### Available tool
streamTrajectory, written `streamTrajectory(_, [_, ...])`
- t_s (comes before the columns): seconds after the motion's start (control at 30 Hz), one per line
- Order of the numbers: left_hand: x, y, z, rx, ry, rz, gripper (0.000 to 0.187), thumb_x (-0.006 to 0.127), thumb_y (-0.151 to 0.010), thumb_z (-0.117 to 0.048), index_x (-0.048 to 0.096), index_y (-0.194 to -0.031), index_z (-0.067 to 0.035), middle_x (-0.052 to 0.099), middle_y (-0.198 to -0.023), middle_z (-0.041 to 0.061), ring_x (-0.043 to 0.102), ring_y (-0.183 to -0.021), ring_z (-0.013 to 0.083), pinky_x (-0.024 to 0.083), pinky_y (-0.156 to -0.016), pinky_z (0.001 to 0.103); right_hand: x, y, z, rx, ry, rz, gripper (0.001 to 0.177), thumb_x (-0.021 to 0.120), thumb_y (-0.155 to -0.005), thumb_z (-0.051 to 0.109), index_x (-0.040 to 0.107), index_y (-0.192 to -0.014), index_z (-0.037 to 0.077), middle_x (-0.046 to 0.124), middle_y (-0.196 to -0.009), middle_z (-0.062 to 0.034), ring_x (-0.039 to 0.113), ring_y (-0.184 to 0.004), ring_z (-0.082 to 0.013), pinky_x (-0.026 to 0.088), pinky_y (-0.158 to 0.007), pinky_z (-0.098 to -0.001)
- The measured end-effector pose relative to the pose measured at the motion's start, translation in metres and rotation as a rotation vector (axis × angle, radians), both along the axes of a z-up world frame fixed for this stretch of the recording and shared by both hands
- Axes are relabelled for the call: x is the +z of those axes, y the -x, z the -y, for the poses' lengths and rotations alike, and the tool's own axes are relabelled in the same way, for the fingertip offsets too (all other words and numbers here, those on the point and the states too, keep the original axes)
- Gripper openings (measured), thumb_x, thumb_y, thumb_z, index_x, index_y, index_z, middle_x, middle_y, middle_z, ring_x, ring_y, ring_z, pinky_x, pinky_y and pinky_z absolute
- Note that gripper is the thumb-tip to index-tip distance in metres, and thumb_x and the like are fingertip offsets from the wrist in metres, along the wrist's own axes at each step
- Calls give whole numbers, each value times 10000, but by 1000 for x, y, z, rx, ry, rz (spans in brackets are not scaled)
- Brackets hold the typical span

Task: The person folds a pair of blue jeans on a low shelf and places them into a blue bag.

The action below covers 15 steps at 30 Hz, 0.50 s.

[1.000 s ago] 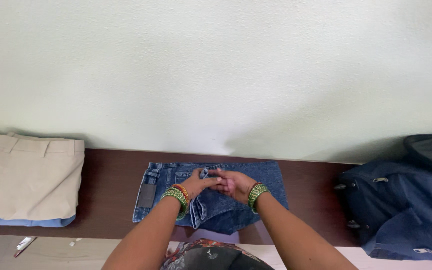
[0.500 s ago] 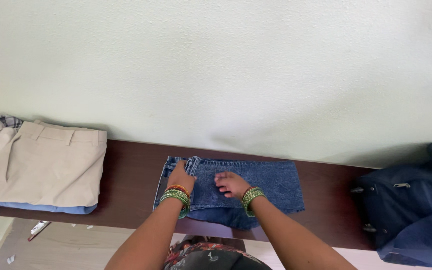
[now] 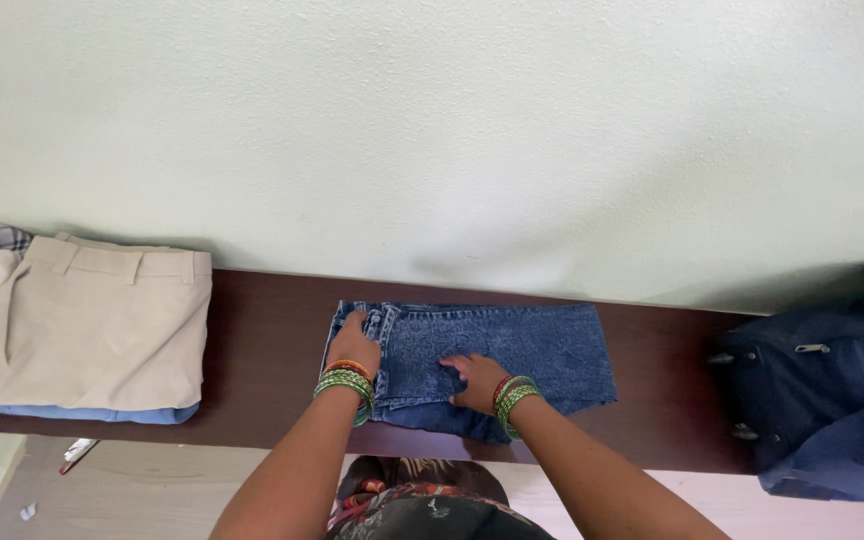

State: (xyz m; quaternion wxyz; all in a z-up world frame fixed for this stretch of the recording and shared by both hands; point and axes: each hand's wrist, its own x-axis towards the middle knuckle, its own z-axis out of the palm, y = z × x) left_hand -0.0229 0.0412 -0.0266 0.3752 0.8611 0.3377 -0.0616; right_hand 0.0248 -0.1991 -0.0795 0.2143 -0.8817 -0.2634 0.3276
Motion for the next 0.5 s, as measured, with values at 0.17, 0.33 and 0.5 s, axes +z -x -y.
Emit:
streamTrajectory(0.17, [-39, -8, -21, -34, 85, -54, 705, 777, -863, -216, 453, -1463, -37, 555, -1428, 259, 551, -1331, 382, 423, -1134, 429, 7, 4, 1, 23, 29, 16, 767, 789, -813, 295, 449, -1500, 285, 588, -1268, -139, 558, -1237, -311, 456, -1083, -411])
streamTrajectory(0.33, [-49, -8, -14, -165, 85, -290, 859, 815, -854, -218, 315, -1524, -19, 494, -1480, 257, 521, -1371, 374, 402, -1163, 438, 5, 6, -2, 49, 64, 70, 761, 786, -820, 268, 440, -1498, 287, 564, -1310, -142, 518, -1265, -346, 433, -1087, -436])
streamTrajectory(0.5, [-32, -9, -6, -186, 32, -388, 752, 726, -904, -136, 325, -1533, -43, 588, -1405, 288, 606, -1306, 397, 466, -1125, 468, -5, 3, -3, -49, 63, 29, 706, 790, -822, 304, 503, -1467, 276, 583, -1286, -154, 539, -1260, -348, 439, -1091, -432])
